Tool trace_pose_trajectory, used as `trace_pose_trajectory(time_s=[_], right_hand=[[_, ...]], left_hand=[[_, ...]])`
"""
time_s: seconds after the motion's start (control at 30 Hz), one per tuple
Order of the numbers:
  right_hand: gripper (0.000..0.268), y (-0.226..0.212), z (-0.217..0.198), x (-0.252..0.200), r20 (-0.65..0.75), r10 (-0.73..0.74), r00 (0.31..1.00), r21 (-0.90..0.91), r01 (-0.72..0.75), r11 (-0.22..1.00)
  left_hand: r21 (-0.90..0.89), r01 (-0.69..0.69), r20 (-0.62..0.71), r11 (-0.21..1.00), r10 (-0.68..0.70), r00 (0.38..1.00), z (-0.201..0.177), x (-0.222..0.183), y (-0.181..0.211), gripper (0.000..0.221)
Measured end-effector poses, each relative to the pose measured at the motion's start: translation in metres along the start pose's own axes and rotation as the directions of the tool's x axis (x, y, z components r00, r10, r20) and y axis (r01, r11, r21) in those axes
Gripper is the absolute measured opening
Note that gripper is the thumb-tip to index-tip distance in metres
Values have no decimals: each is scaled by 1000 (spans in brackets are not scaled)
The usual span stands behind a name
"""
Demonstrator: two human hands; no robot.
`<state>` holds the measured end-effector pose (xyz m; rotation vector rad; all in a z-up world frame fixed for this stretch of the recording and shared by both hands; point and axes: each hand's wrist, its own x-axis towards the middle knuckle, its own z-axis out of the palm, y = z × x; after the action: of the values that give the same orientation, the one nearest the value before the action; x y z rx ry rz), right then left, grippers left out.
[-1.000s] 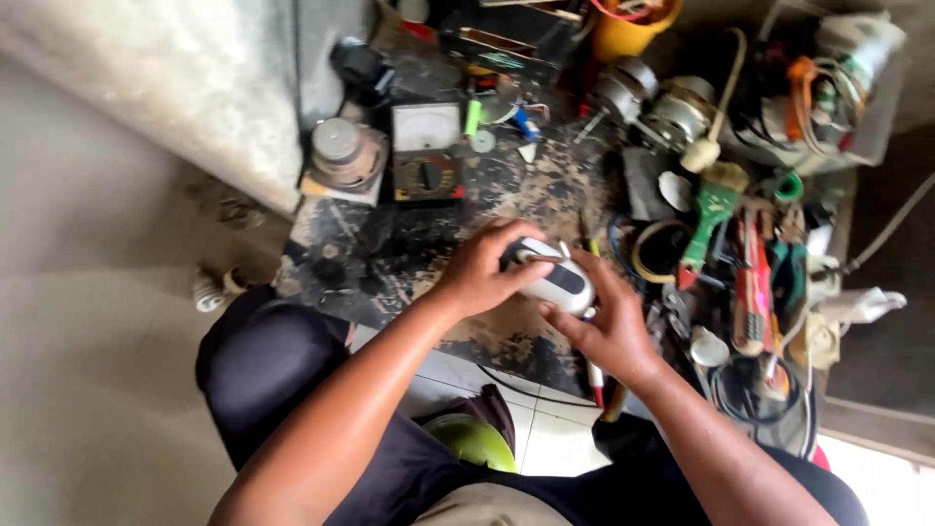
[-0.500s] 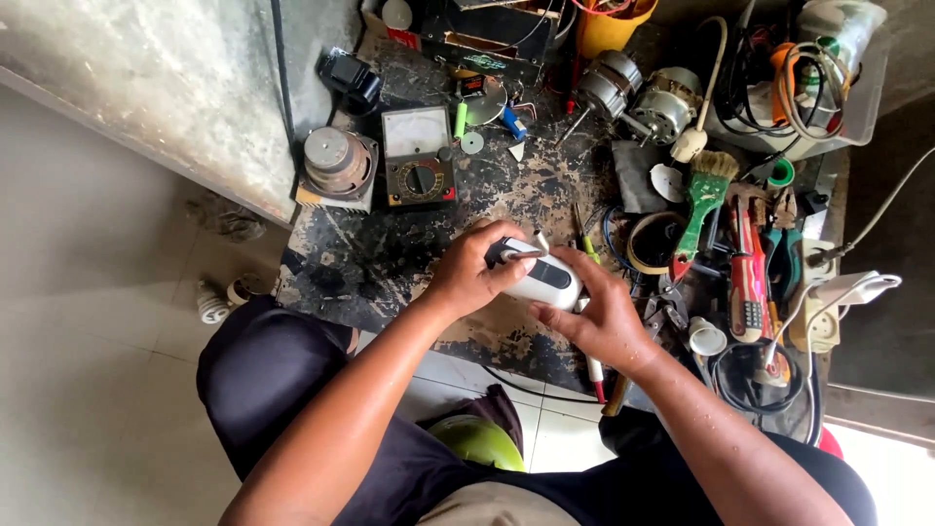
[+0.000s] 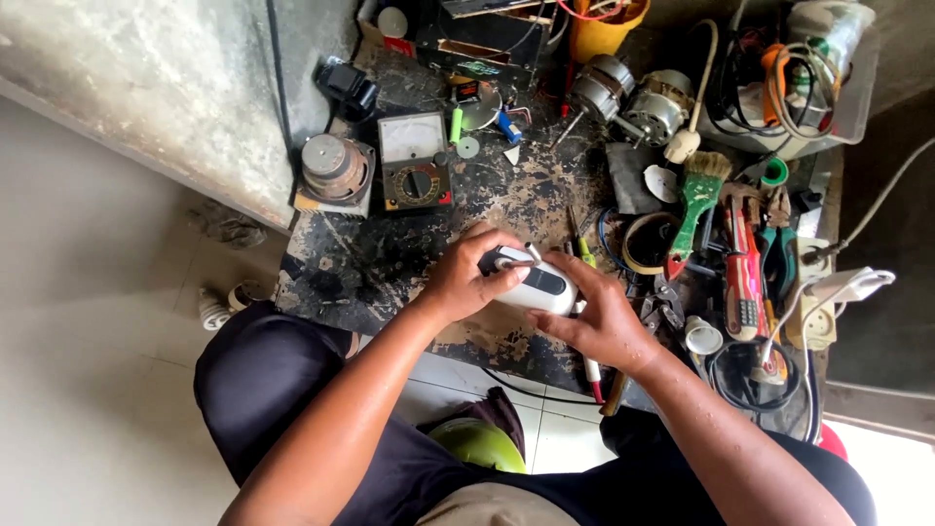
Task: Disassembling a small electronic device using a screwdriver to access and inspect the internal circuit board.
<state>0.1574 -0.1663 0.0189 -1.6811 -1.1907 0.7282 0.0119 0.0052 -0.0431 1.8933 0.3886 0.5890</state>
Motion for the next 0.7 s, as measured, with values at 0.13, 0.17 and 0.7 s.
trace_pose_trajectory(time_s=[0.13,0.17,0.7], right_hand=[[76,12,7,0,-47,31,998,-39,-32,999],[76,11,8,-1,-54,32,998,-33,-34,999],[73,16,10,-6,-89,-112,990,-3,112,994]], left_hand=[[65,38,-34,997,-36,999,2,1,0,35],[83,64,-39,994,-61,997,2,1,4,36],[182,21,-26,983,-17,1000,-7,0,4,34]])
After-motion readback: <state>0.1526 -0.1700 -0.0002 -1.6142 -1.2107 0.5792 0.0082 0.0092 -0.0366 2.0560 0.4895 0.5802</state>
